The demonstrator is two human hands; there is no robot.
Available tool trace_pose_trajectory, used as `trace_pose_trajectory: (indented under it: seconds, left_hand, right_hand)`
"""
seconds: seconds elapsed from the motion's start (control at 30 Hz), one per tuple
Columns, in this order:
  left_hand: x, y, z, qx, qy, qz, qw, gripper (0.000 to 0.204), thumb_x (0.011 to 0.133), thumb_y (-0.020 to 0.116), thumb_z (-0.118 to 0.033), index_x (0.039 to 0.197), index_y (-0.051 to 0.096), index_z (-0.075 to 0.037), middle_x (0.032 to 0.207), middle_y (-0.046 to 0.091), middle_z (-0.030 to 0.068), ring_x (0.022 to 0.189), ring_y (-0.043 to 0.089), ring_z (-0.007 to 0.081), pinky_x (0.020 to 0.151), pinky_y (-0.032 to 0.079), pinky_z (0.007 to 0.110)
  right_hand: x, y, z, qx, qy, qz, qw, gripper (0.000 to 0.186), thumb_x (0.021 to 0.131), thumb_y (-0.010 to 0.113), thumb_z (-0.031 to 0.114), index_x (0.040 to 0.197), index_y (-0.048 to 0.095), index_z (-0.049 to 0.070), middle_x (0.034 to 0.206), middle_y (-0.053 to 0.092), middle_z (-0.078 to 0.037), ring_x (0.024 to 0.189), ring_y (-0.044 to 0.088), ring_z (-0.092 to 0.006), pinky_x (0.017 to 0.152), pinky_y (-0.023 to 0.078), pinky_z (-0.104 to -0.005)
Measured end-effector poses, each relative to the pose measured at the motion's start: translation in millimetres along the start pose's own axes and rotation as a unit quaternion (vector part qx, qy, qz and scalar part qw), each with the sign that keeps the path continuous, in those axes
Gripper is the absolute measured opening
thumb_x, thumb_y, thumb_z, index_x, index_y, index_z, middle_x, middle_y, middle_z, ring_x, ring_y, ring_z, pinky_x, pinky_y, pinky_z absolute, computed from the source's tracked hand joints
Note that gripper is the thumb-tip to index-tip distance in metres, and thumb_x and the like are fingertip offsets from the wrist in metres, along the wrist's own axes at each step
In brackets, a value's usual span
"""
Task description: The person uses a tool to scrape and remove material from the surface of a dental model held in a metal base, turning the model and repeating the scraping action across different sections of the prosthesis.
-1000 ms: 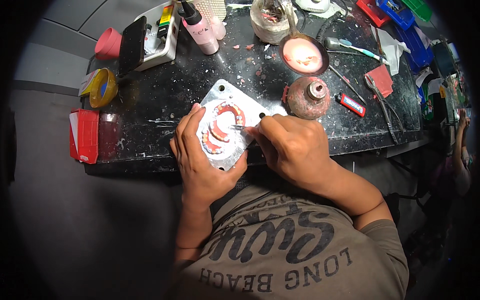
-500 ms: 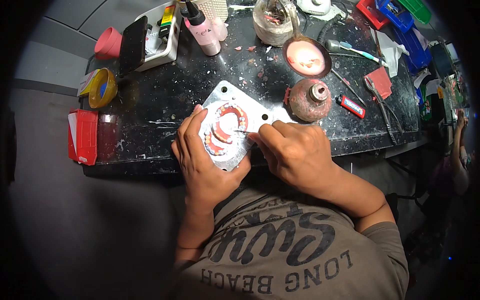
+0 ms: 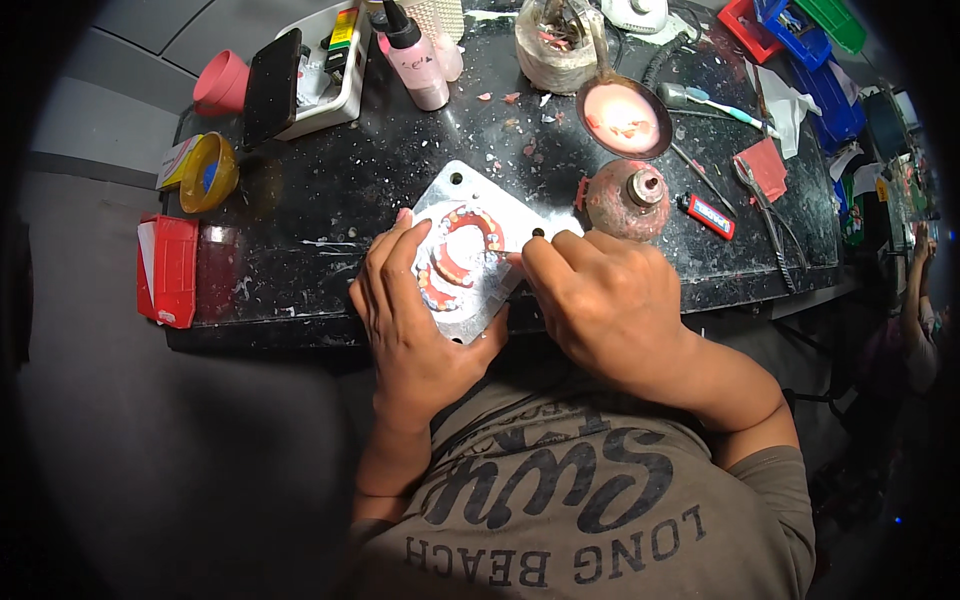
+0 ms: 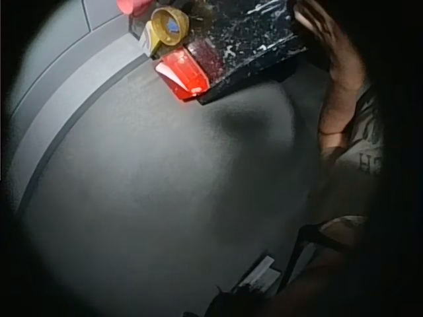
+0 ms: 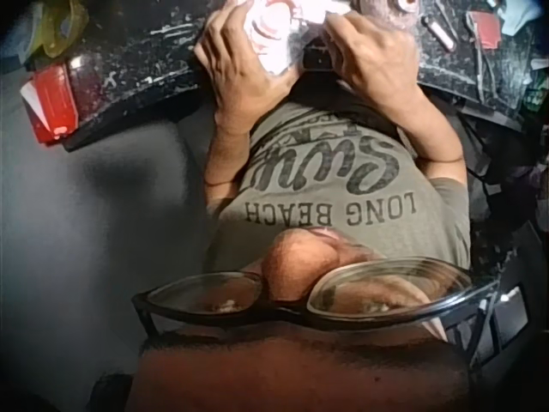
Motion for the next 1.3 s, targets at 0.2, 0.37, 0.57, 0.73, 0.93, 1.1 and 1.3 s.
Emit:
trace_pose_trajectory:
  seconds: [0.2, 0.37, 0.57, 0.73, 0.93, 1.1, 1.3]
  left_hand:
    - [1.3, -0.6, -2.8, 0.004, -0.008, -0.004, 1.000, 0.106, 0.071, 0.099, -0.029, 0.161, 0.049, -0.003, 0.161, 0.056, 0.0235, 0.148, 0.054, 0.0415, 0.120, 0.037, 0.057]
    - [0.6, 1.7, -2.3, -0.004, -0.015, -0.001, 1.000, 0.105, 0.072, 0.097, -0.027, 0.162, 0.050, -0.002, 0.164, 0.053, 0.0233, 0.148, 0.053, 0.0431, 0.122, 0.036, 0.061]
    - [0.4, 1.4, -2.6, 0.000, -0.008, -0.001, 1.000, 0.106, 0.071, 0.099, -0.029, 0.161, 0.048, -0.004, 0.161, 0.055, 0.0235, 0.149, 0.053, 0.0414, 0.121, 0.036, 0.058]
    - [0.1, 0.4, -3.5, 0.007, -0.014, 0.002, 1.000, 0.106, 0.071, 0.099, -0.028, 0.161, 0.048, -0.004, 0.161, 0.055, 0.0234, 0.149, 0.053, 0.0414, 0.122, 0.036, 0.058]
    - [0.7, 1.5, -4.5, 0.003, -0.018, -0.007, 1.000, 0.106, 0.070, 0.099, -0.028, 0.160, 0.049, -0.004, 0.161, 0.055, 0.0229, 0.149, 0.052, 0.0410, 0.121, 0.036, 0.058]
    - [0.1, 1.6, -7.6, 0.004, -0.023, 0.001, 1.000, 0.106, 0.070, 0.100, -0.027, 0.160, 0.049, -0.004, 0.161, 0.055, 0.0228, 0.150, 0.052, 0.0409, 0.121, 0.036, 0.058]
    - [-1.7, 2.4, -10.2, 0.009, -0.030, -0.009, 0.999, 0.106, 0.069, 0.100, -0.024, 0.160, 0.050, -0.004, 0.161, 0.054, 0.0226, 0.150, 0.051, 0.0412, 0.123, 0.035, 0.058]
  right_hand:
    - [0.9, -2.8, 5.1, -0.024, -0.023, 0.033, 0.999, 0.009, 0.099, 0.076, 0.014, 0.104, 0.071, 0.009, 0.080, 0.070, -0.007, 0.065, 0.073, -0.0296, 0.054, 0.056, -0.0457]
    - [-1.1, -1.4, 3.9, -0.011, 0.020, 0.068, 0.997, 0.015, 0.105, 0.077, 0.021, 0.098, 0.069, 0.010, 0.077, 0.070, -0.008, 0.070, 0.077, -0.0304, 0.054, 0.056, -0.0466]
    - [3.7, -3.1, 4.1, -0.033, -0.002, 0.018, 0.999, 0.019, 0.106, 0.077, 0.023, 0.096, 0.067, 0.010, 0.075, 0.067, -0.008, 0.064, 0.073, -0.0295, 0.053, 0.054, -0.0455]
    - [5.7, -4.1, 6.2, -0.050, -0.012, 0.037, 0.998, 0.019, 0.107, 0.076, 0.022, 0.096, 0.067, 0.010, 0.078, 0.066, -0.007, 0.064, 0.071, -0.0293, 0.053, 0.054, -0.0447]
    - [-1.8, -1.9, 11.4, -0.026, 0.002, 0.045, 0.999, 0.019, 0.107, 0.076, 0.021, 0.095, 0.067, 0.009, 0.078, 0.067, -0.008, 0.064, 0.073, -0.0308, 0.053, 0.055, -0.0456]
    - [-0.9, -1.4, 8.7, -0.009, 0.022, 0.046, 0.999, 0.022, 0.106, 0.078, 0.023, 0.093, 0.066, 0.009, 0.077, 0.066, -0.008, 0.064, 0.073, -0.0312, 0.053, 0.055, -0.0465]
    - [2.4, -1.6, 9.5, -0.056, 0.009, 0.010, 0.998, 0.022, 0.106, 0.077, 0.023, 0.092, 0.066, 0.010, 0.075, 0.065, -0.007, 0.065, 0.073, -0.0293, 0.053, 0.054, -0.0448]
Point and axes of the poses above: each hand's wrist, its own x-axis towards the middle knuckle, its own y-axis out of the palm, z = x × y, the point moved 4 cm from there along x, towards the middle knuckle
